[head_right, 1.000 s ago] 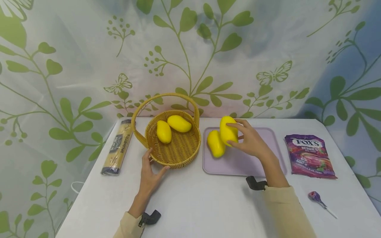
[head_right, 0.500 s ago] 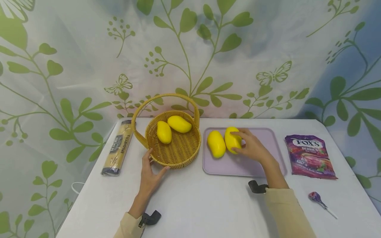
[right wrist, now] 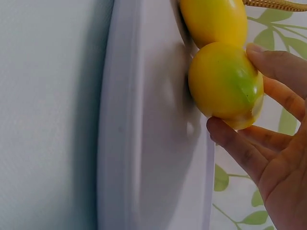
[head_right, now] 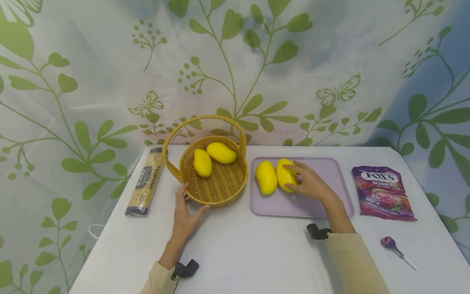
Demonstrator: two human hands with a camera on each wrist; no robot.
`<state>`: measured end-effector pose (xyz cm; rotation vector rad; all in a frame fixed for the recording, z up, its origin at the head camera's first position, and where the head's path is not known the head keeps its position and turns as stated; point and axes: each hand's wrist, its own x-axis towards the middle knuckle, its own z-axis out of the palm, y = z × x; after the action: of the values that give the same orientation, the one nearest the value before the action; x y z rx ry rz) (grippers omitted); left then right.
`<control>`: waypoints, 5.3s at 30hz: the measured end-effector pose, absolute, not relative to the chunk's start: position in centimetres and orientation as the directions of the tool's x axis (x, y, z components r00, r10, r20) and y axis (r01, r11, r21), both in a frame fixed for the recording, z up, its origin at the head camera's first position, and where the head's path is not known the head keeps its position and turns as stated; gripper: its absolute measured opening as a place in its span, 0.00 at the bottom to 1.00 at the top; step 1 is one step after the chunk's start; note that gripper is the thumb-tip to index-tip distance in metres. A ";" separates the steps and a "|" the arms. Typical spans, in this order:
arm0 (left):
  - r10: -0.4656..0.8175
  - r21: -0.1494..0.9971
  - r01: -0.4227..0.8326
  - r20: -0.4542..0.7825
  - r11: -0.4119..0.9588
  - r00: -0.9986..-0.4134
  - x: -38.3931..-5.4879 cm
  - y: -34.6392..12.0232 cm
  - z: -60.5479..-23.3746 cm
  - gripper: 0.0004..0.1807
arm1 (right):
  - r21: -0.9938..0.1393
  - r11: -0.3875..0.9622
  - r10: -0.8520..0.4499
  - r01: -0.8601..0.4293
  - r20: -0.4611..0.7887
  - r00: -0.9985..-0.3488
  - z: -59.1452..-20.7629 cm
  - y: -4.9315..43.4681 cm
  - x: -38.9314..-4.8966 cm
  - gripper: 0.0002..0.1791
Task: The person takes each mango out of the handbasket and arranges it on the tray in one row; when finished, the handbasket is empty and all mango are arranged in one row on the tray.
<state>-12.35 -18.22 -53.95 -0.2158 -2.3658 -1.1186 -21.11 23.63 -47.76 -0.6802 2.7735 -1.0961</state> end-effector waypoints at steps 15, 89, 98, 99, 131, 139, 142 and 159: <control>-0.063 0.672 0.363 0.520 0.645 -0.852 -12.3 -18.2 -53.8 0.55 | -0.588 0.706 -0.434 -0.395 0.082 -0.897 -46.7 23.3 -20.5 0.37; -0.060 0.697 0.323 0.465 0.641 -0.883 -12.7 -18.5 -53.7 0.55 | -0.549 0.639 -0.667 -0.539 -0.045 -0.744 -45.0 1.8 -27.4 0.33; -0.063 0.694 0.317 0.463 0.646 -0.884 -12.7 -18.5 -53.8 0.55 | -0.550 0.623 -0.670 -0.556 -0.009 -0.743 -45.3 1.9 -27.0 0.32; -0.063 0.693 0.317 0.463 0.647 -0.884 -12.7 -18.5 -53.8 0.55 | -0.548 0.622 -0.670 -0.559 -0.004 -0.742 -45.3 2.0 -27.0 0.33; -0.057 0.687 0.341 0.486 0.642 -0.872 -12.7 -18.4 -54.0 0.54 | -0.525 0.499 -0.648 -0.690 0.303 -0.699 -42.4 5.5 -23.5 0.31; -0.058 0.668 0.352 0.510 0.656 -0.858 -12.7 -18.4 -53.9 0.54 | -0.498 0.510 -0.609 -0.702 0.367 -0.703 -41.1 8.9 -21.2 0.30; -0.061 0.668 0.355 0.515 0.654 -0.855 -12.6 -18.4 -53.7 0.53 | -0.492 0.525 -0.599 -0.694 0.366 -0.712 -40.7 10.0 -20.3 0.31; -0.065 0.687 0.325 0.476 0.650 -0.877 -12.5 -18.4 -53.8 0.53 | -0.478 0.594 -0.468 -0.647 0.448 -0.761 -41.0 18.1 -19.2 0.32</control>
<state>-12.48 -18.39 -53.83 -0.2030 -2.4036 -1.1294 -19.16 18.08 -41.02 -1.0924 3.0459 -1.1094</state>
